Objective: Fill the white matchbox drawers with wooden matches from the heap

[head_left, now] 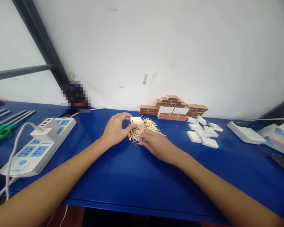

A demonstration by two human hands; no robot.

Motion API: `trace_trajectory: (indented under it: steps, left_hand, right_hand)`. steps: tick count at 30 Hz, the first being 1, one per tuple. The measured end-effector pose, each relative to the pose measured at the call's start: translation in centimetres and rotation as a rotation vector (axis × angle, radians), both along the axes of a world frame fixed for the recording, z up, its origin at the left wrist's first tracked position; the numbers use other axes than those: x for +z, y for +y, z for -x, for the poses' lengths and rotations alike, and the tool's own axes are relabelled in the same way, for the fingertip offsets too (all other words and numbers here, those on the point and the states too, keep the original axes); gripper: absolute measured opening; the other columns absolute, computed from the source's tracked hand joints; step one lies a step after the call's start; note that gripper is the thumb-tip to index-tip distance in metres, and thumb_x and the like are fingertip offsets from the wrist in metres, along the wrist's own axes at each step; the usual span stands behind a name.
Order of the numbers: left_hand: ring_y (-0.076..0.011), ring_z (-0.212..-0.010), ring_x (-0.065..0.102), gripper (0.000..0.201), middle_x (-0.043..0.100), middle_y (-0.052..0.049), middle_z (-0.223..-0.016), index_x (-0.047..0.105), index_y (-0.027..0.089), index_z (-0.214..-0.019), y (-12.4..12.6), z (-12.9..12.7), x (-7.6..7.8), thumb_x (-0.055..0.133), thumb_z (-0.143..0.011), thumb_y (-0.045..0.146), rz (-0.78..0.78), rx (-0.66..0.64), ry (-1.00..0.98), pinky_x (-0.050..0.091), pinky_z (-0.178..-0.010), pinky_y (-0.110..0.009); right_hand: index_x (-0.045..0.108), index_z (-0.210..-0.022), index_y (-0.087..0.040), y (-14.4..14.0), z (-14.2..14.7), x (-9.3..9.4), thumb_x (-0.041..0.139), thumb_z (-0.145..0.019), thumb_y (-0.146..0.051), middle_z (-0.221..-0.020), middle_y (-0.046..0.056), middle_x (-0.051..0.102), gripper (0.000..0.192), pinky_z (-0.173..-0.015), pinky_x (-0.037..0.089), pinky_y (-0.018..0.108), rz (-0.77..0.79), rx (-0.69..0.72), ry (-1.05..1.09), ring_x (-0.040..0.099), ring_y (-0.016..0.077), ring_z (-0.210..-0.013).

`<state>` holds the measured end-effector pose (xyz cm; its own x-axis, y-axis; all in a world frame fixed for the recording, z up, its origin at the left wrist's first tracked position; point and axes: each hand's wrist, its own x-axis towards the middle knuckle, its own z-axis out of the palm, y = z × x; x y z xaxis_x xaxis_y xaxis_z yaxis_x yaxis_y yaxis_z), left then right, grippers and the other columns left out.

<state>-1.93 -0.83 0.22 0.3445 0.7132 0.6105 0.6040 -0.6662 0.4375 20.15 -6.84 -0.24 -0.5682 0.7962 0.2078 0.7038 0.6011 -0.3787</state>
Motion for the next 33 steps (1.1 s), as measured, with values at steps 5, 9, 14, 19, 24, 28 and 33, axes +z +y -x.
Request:
trace_trajectory:
  steps: [5, 9, 14, 19, 24, 28, 33]
  left_hand:
    - [-0.0255, -0.102, 0.072, 0.027, 0.076, -0.004, -0.108, 0.064, 0.023, -0.11, 0.0, 0.0, -0.1, 0.078, -0.089, 0.032, -0.011, -0.016, 0.024, 0.054, -0.093, -0.045]
    - [-0.025, -0.104, 0.071, 0.027, 0.076, -0.004, -0.108, 0.064, 0.022, -0.11, -0.1, -0.1, 0.1, 0.078, -0.089, 0.031, -0.01, -0.003, 0.02, 0.053, -0.095, -0.044]
    - [-0.0239, -0.103, 0.072, 0.027, 0.076, -0.003, -0.11, 0.064, 0.023, -0.111, -0.2, -0.2, 0.2, 0.077, -0.09, 0.033, 0.006, -0.005, 0.04, 0.052, -0.095, -0.043]
    - [-0.0245, -0.104, 0.071, 0.028, 0.076, -0.004, -0.108, 0.064, 0.022, -0.11, 0.0, -0.1, 0.1, 0.079, -0.089, 0.034, -0.007, -0.012, 0.037, 0.052, -0.094, -0.043]
    - [-0.0246, -0.102, 0.071, 0.028, 0.077, -0.004, -0.107, 0.064, 0.022, -0.109, 0.1, 0.0, 0.0, 0.079, -0.089, 0.035, -0.001, -0.026, 0.035, 0.053, -0.093, -0.043]
    - [-0.0246, -0.1, 0.072, 0.034, 0.076, -0.004, -0.108, 0.065, 0.022, -0.112, -0.5, -0.5, -0.3, 0.08, -0.088, 0.041, -0.037, -0.092, 0.057, 0.053, -0.092, -0.042]
    - [-0.0251, -0.102, 0.071, 0.037, 0.076, -0.006, -0.111, 0.068, 0.022, -0.113, -1.5, -1.2, -0.6, 0.08, -0.087, 0.046, -0.09, -0.161, 0.064, 0.053, -0.092, -0.042]
  right_hand:
    - [0.059, -0.1, -0.02, 0.3, 1.0, -0.6, 0.055, -0.104, -0.02, -0.107, 0.007, 0.064, 0.006, -0.08, 0.047, 0.032, -0.074, 0.007, -0.027, 0.061, 0.0189, -0.089]
    - [0.059, -0.105, -0.021, 0.5, 1.2, -0.7, 0.061, -0.102, -0.022, -0.111, 0.006, 0.065, 0.004, -0.085, 0.048, 0.034, -0.08, 0.014, 0.041, 0.062, 0.0202, -0.095]
    - [0.06, -0.097, -0.02, 0.5, 1.2, -0.1, 0.059, -0.102, -0.021, -0.104, 0.005, 0.063, 0.006, -0.081, 0.047, 0.032, -0.002, 0.006, 0.022, 0.06, 0.019, -0.09]
    - [0.059, -0.096, -0.019, 0.1, 1.0, 0.3, 0.056, -0.103, -0.018, -0.105, 0.006, 0.063, 0.008, -0.08, 0.046, 0.033, 0.045, -0.001, -0.009, 0.059, 0.019, -0.089]
    - [0.057, -0.097, -0.02, 0.3, -0.2, 1.0, 0.052, -0.104, -0.018, -0.103, 0.006, 0.062, 0.009, -0.078, 0.045, 0.031, -0.035, -0.029, 0.066, 0.059, 0.0185, -0.086]
    - [0.058, -0.101, -0.02, 0.7, -1.0, 1.7, 0.051, -0.105, -0.023, -0.102, 0.006, 0.061, 0.009, -0.073, 0.043, 0.031, -0.232, -0.225, 0.191, 0.059, 0.0194, -0.084]
    - [0.059, -0.098, -0.02, 0.8, -0.7, 1.6, 0.054, -0.103, -0.022, -0.101, 0.008, 0.062, 0.008, -0.069, 0.041, 0.032, -0.342, -0.293, 0.098, 0.061, 0.0215, -0.086]
